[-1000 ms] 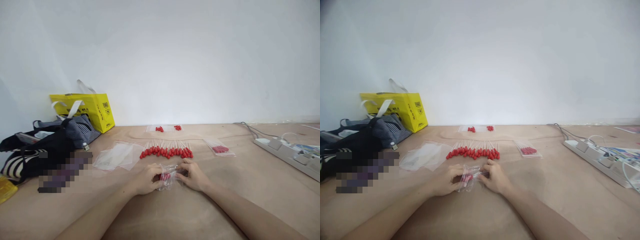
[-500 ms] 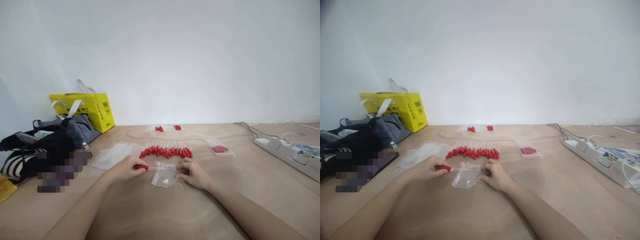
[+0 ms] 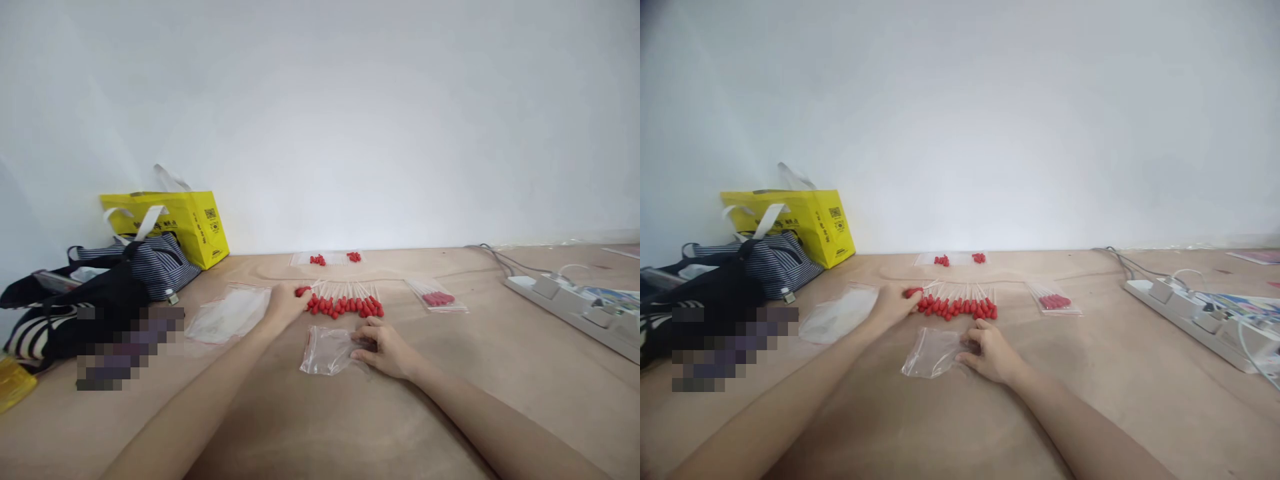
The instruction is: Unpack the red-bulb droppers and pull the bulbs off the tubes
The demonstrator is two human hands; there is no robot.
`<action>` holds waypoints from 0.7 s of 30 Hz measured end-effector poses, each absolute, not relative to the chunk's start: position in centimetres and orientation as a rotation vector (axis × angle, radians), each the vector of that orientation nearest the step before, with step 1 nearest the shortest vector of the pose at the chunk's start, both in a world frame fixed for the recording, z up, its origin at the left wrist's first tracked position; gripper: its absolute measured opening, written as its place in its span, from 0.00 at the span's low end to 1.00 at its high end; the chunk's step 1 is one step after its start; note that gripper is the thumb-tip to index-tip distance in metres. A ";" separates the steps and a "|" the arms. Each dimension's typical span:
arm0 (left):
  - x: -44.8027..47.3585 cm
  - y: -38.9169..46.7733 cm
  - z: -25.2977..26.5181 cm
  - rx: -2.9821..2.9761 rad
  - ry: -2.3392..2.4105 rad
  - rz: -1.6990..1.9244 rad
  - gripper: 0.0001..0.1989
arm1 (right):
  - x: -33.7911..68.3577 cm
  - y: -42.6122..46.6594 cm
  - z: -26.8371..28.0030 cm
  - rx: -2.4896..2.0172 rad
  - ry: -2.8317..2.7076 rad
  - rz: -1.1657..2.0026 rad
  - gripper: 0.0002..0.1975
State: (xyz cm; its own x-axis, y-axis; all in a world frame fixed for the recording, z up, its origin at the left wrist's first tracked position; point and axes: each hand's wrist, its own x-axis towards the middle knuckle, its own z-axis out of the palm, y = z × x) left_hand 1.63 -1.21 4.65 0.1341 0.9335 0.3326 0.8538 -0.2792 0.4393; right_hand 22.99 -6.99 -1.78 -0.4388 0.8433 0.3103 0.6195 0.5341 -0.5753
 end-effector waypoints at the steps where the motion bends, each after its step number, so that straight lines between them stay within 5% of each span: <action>1: 2.9 -0.9 4.5 2.305 1.802 0.813 0.12 | 23.0 -7.0 -1.7 -1.184 -2.205 0.509 0.11; 11: 8.1 0.9 2.5 2.494 1.882 0.564 0.12 | 23.0 -7.1 -1.7 -1.175 -2.205 0.518 0.11; 21: 2.7 -4.1 2.6 2.373 1.750 0.643 0.11 | 23.6 -7.1 -1.3 -1.055 -2.353 0.481 0.14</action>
State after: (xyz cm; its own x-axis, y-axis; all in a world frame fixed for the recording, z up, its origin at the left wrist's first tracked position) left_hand 2.70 -4.10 2.60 0.2397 0.9347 0.2623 0.8821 -0.3226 0.3433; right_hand 23.60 -7.08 -1.29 -0.5659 0.7653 0.3068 0.5835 0.6347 -0.5066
